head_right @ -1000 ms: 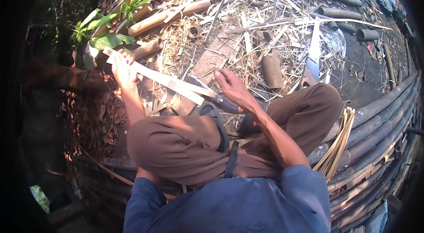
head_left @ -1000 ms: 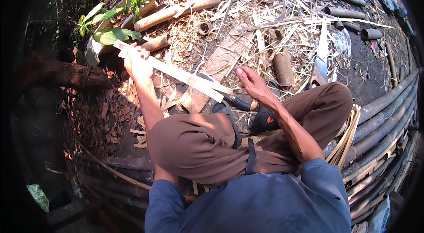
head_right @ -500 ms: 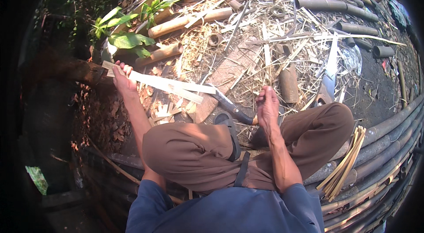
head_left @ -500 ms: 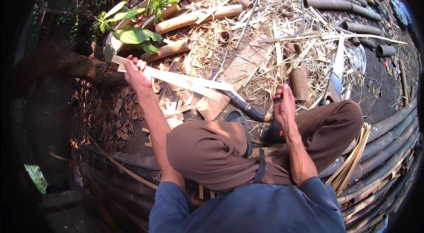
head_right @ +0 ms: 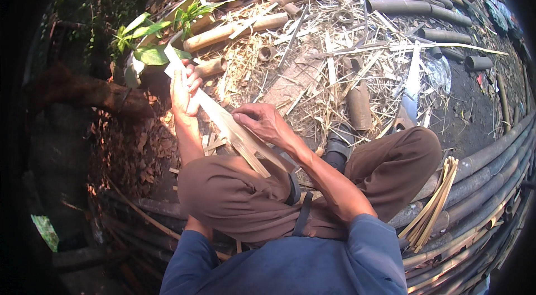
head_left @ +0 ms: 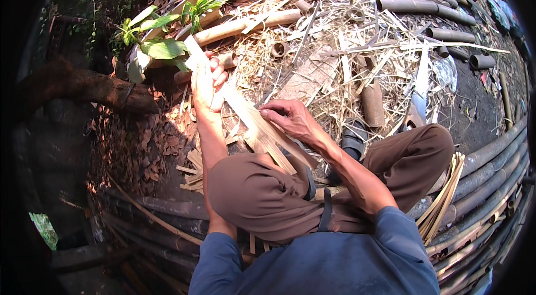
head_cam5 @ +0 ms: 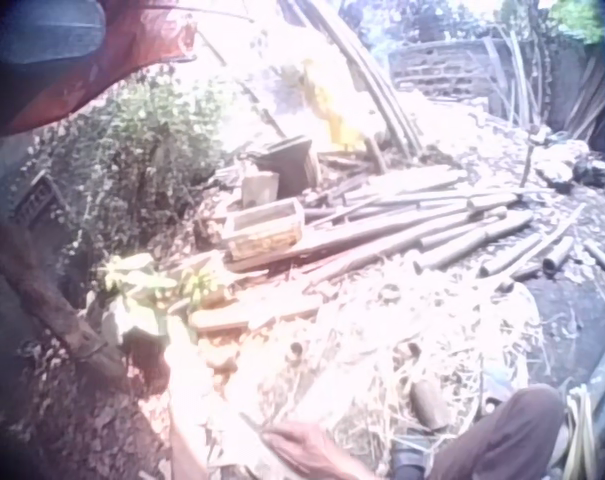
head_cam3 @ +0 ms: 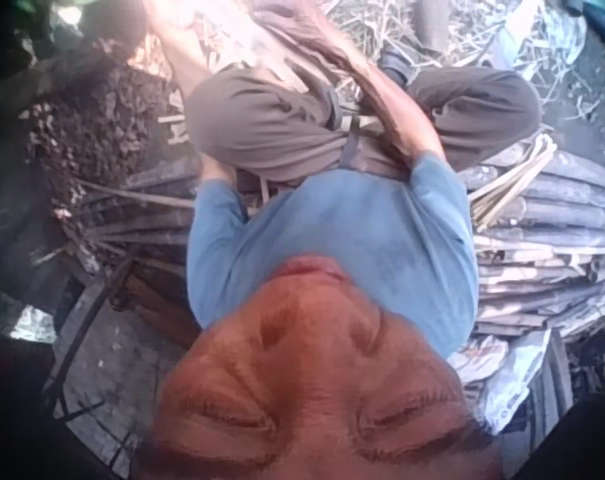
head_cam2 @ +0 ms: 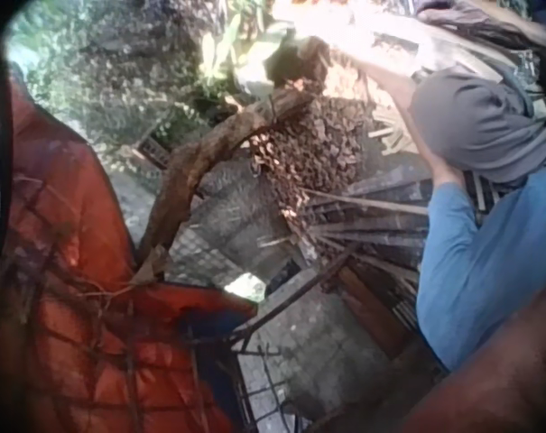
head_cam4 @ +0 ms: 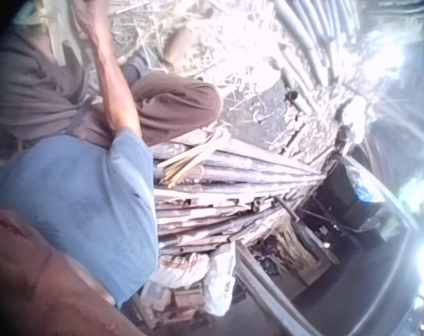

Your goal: The person sits on the ground and uses a machete to split a long piece of bamboo into thin strips. They repeatedly strike the bamboo against a wooden block to separate the layers and then cut the resulting strips into shorter lengths.

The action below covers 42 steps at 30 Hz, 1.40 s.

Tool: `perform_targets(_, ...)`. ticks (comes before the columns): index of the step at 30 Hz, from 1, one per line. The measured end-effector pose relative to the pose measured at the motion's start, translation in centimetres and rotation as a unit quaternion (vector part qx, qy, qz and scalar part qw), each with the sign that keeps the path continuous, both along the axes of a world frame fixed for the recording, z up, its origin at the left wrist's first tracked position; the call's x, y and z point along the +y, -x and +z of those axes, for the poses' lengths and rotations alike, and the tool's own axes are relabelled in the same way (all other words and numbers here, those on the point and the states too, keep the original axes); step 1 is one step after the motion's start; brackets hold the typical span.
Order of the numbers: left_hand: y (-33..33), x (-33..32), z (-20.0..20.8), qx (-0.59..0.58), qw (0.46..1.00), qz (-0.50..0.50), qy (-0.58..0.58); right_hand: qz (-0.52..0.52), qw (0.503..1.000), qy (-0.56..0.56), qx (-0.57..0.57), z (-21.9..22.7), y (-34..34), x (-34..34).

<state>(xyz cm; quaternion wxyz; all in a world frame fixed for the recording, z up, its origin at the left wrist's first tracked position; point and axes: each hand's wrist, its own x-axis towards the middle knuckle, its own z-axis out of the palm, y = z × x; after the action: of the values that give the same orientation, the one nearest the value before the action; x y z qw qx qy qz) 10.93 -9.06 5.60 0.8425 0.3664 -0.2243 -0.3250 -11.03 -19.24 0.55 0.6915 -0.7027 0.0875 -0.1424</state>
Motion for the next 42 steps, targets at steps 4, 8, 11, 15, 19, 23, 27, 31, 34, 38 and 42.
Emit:
perform_targets(4,0.7,-1.1,-1.3,0.055,0.998,0.005,-0.004,0.011,0.998,0.055,-0.015,-0.4,0.6,0.1)
perform_targets(8,1.2,-1.7,-2.7,0.094,0.994,-0.047,0.039,-0.011,1.000,-0.027,-0.004,-1.5,1.1,0.5)
perform_targets(11,2.7,-2.8,-1.7,0.053,0.997,0.018,-0.054,-0.072,0.996,-0.036,0.030,-2.6,1.4,0.4)
perform_targets(15,3.0,-3.9,-5.4,-0.062,0.971,0.122,-0.195,-0.157,0.985,-0.026,0.068,-4.5,1.2,0.3)
perform_targets(19,4.1,-2.7,-10.1,-0.086,0.965,0.032,-0.246,-0.261,0.963,-0.046,0.053,-7.0,-0.3,-0.3)
perform_targets(23,3.6,-0.2,-16.7,-0.285,0.870,0.096,-0.391,-0.385,0.917,-0.101,0.030,-12.9,-2.3,-3.2)
perform_targets(27,9.0,1.1,-16.1,-0.233,0.863,0.004,-0.448,-0.415,0.860,-0.297,-0.013,-15.0,-2.7,-4.8)
perform_targets(31,11.8,2.4,-14.2,-0.118,0.881,-0.144,-0.435,-0.404,0.830,-0.384,-0.026,-16.1,-3.3,-4.7)
perform_targets(34,9.0,5.4,-12.1,-0.196,0.857,-0.037,-0.476,-0.310,0.913,-0.265,0.025,-17.7,-2.2,-1.4)
perform_targets(38,6.3,7.2,-8.2,-0.256,0.811,-0.030,-0.524,-0.152,0.900,0.325,0.249,-25.2,6.0,2.4)
perform_targets(42,3.4,8.9,-8.0,-0.187,0.835,-0.073,-0.513,-0.045,0.883,0.341,0.319,-27.6,8.1,2.9)
